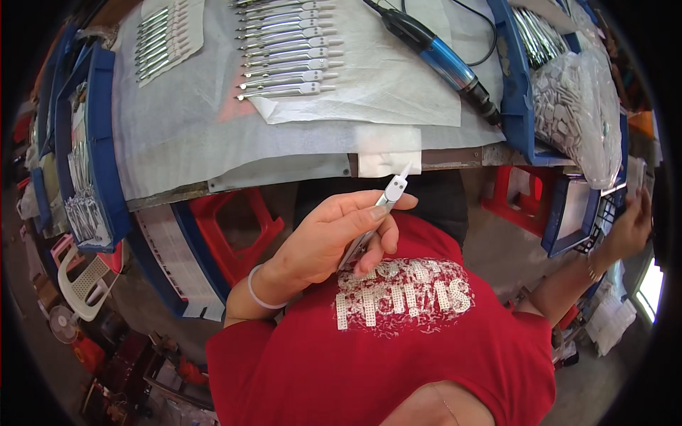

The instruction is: Using a handheld rotary tool to finish or assemble small hardware components at a workbench.

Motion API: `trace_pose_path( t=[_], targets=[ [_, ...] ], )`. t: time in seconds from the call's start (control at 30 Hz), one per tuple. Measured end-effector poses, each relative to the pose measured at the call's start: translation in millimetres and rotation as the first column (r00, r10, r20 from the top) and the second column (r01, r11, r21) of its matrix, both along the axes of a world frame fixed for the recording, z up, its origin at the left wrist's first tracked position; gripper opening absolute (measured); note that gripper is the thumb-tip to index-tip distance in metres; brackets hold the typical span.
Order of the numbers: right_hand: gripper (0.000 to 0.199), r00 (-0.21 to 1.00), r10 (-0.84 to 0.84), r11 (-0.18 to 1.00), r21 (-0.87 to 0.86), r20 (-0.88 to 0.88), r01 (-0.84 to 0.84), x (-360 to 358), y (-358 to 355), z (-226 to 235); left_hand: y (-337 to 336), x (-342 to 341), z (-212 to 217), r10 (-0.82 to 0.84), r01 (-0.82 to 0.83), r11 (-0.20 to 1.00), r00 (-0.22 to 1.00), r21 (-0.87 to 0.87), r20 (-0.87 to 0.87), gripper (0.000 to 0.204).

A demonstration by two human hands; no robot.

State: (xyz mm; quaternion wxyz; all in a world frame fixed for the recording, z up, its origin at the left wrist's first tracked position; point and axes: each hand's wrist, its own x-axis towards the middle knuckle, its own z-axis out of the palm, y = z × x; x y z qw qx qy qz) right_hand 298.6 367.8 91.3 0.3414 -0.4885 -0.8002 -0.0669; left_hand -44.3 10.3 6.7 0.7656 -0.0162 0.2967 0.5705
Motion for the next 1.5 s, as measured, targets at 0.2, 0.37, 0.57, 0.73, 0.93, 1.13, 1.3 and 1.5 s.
trace_pose_path(
  t=[0.2, 0.37, 0.57, 0.73, 0.93, 1.13, 1.3, 1.5],
  targets=[
    [0.026, 0.825, 0.534, 0.772, -0.291, -0.184, -0.565, -180, -129, -37, -7, -13, -3, 0.085, -0.086, 0.996, 0.993, -0.005, -0.078, 0.038],
    [0.048, 0.766, 0.631, 0.757, -0.309, 0.120, -0.575, -256, -95, -91, -29, -36, 3, 0.190, -0.189, 0.982, 0.971, 0.022, -0.145, 0.026],
    [0.062, 0.699, 0.684, 0.688, -0.503, 0.209, -0.523, -266, -92, -97, -53, -126, 16, 0.290, -0.394, 0.918, 0.605, 0.038, -0.742, 0.021],
    [0.067, 0.681, 0.689, 0.676, -0.558, 0.248, -0.480, -273, -92, -94, -34, -284, 8, 0.298, -0.360, 0.888, -0.026, 0.287, -0.954, 0.018],
    [0.065, 0.662, 0.703, 0.674, -0.539, 0.258, -0.505, -281, -88, -93, 20, -426, -19, 0.097, -0.068, 0.989, -0.339, 0.127, -0.936, 0.015],
    [0.062, 0.772, 0.631, 0.583, -0.702, 0.074, -0.409, -279, -87, -80, 54, -480, -57, 0.015, 0.114, 0.994, -0.164, -0.004, -0.986, 0.009],
    [0.062, 0.821, 0.541, 0.535, -0.678, -0.183, -0.503, -273, -91, -50, 58, -487, -58, -0.072, 0.151, 0.985, -0.110, -0.088, -0.991, 0.012],
    [0.086, 0.484, 0.174, 0.103, -0.473, -0.857, -0.875, -229, -83, -43, 65, -492, -54, -0.101, 0.197, 0.973, -0.093, -0.118, -0.991, 0.013]
  ],
)
